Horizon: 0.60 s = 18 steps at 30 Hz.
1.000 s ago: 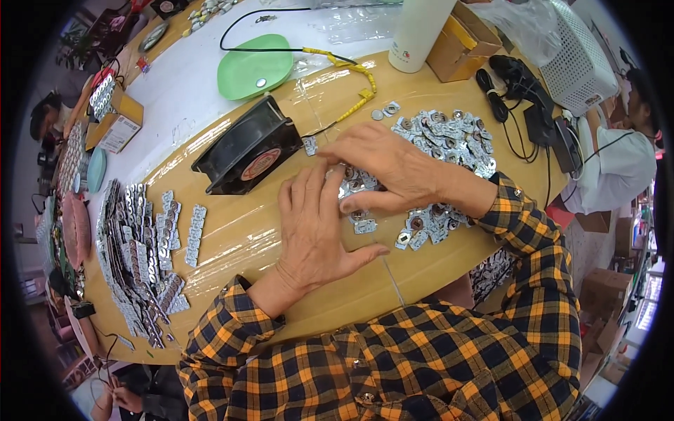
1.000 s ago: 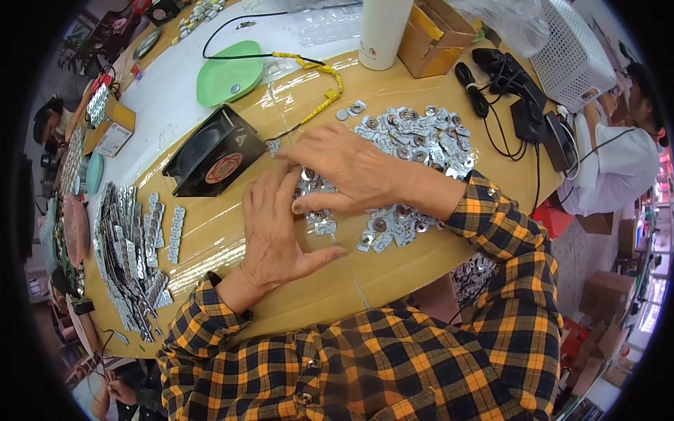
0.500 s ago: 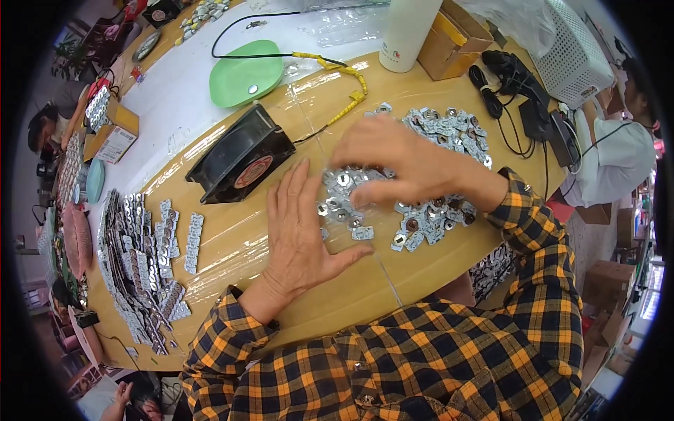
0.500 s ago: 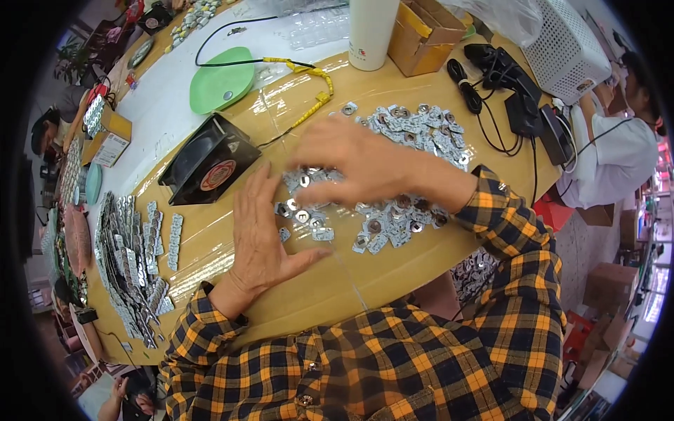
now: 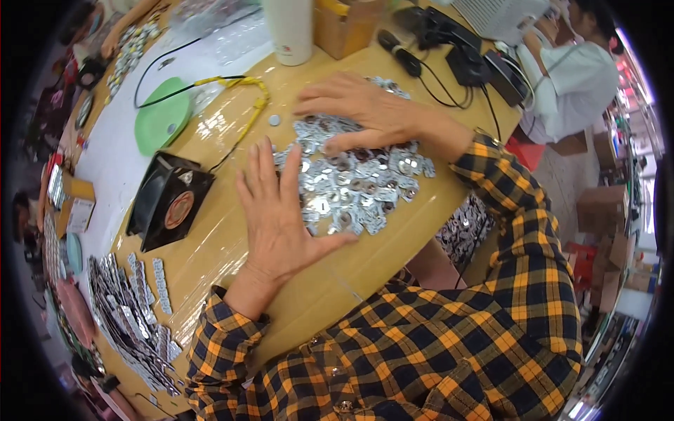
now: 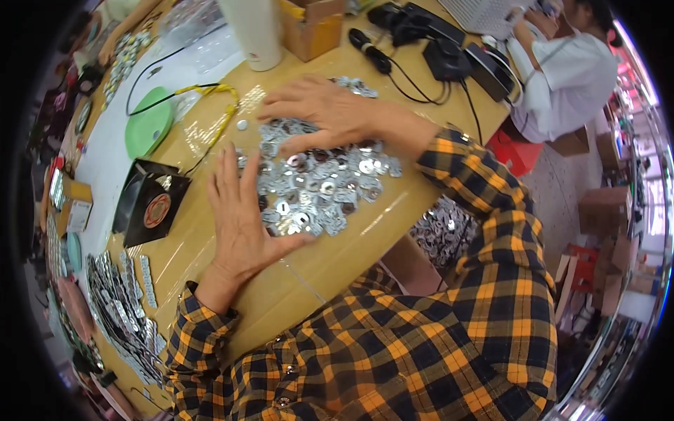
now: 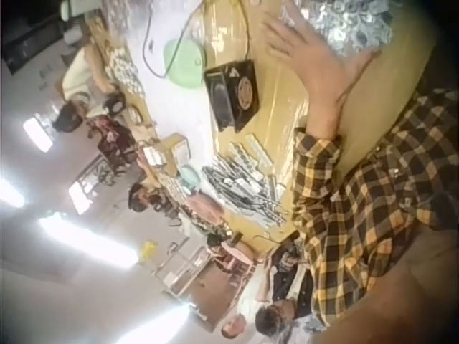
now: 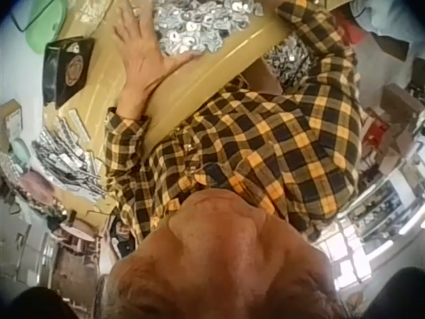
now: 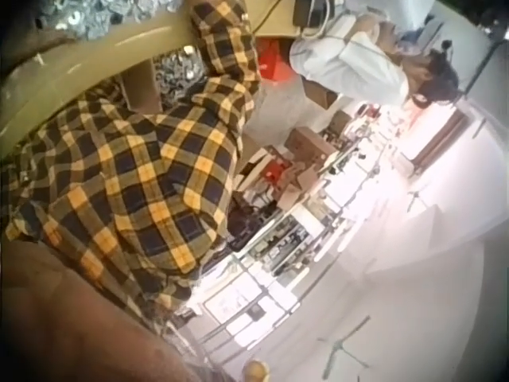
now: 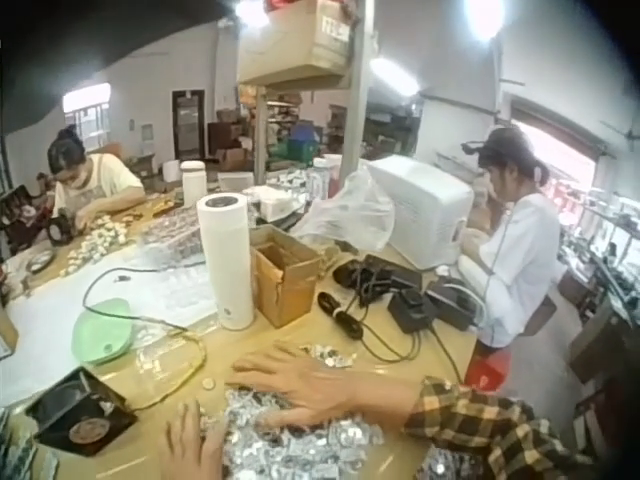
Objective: Assembling small reflective/metallic components at a factory workbench.
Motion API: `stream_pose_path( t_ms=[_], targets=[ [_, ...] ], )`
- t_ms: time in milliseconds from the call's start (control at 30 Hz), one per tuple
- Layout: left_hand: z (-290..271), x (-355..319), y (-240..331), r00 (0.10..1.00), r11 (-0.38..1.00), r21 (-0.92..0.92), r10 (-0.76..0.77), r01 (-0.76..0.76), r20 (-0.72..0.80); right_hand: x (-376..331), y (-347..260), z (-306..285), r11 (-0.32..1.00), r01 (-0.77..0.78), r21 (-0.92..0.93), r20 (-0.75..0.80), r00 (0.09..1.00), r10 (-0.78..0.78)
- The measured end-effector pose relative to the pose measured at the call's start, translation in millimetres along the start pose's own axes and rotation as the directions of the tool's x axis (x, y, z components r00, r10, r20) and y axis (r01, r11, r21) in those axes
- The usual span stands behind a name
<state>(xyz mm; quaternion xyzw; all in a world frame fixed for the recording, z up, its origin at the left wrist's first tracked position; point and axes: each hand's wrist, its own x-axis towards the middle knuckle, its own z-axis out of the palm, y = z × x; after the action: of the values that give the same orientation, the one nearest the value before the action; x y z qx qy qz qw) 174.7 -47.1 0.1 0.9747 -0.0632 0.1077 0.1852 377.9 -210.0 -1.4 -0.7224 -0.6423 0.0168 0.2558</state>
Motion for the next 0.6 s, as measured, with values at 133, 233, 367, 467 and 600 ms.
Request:
stream_pose_path(
  t_ms=[133, 233, 367, 467, 600],
  targets=[
    [7, 15, 7, 0.997, 0.998, -0.058, 0.032, -0.028, 0.075, -8, 8, -2, 0.998, 0.064, -0.012, 0.049, 0.997, -0.063],
    [9, 4, 20, 0.998, 0.994, -0.106, 0.037, -0.031, 0.051, -20, 15, -17, 0.997, -0.006, -0.081, 0.001, 1.000, 0.006],
    [19, 7, 50, 0.999, 1.000, -0.027, 0.005, -0.004, 0.031, -35, 26, -13, 0.988, -0.083, -0.129, -0.090, 0.993, 0.072],
    [26, 19, 68, 0.998, 0.998, 0.020, -0.059, 0.058, 0.012, -47, 23, -16, 0.992, -0.114, -0.060, -0.190, 0.977, 0.100],
    [33, 20, 61, 0.998, 0.998, 0.002, -0.058, 0.058, -0.018, -92, -18, -36, 0.963, -0.245, 0.111, -0.240, 0.934, 0.265]
  ],
)
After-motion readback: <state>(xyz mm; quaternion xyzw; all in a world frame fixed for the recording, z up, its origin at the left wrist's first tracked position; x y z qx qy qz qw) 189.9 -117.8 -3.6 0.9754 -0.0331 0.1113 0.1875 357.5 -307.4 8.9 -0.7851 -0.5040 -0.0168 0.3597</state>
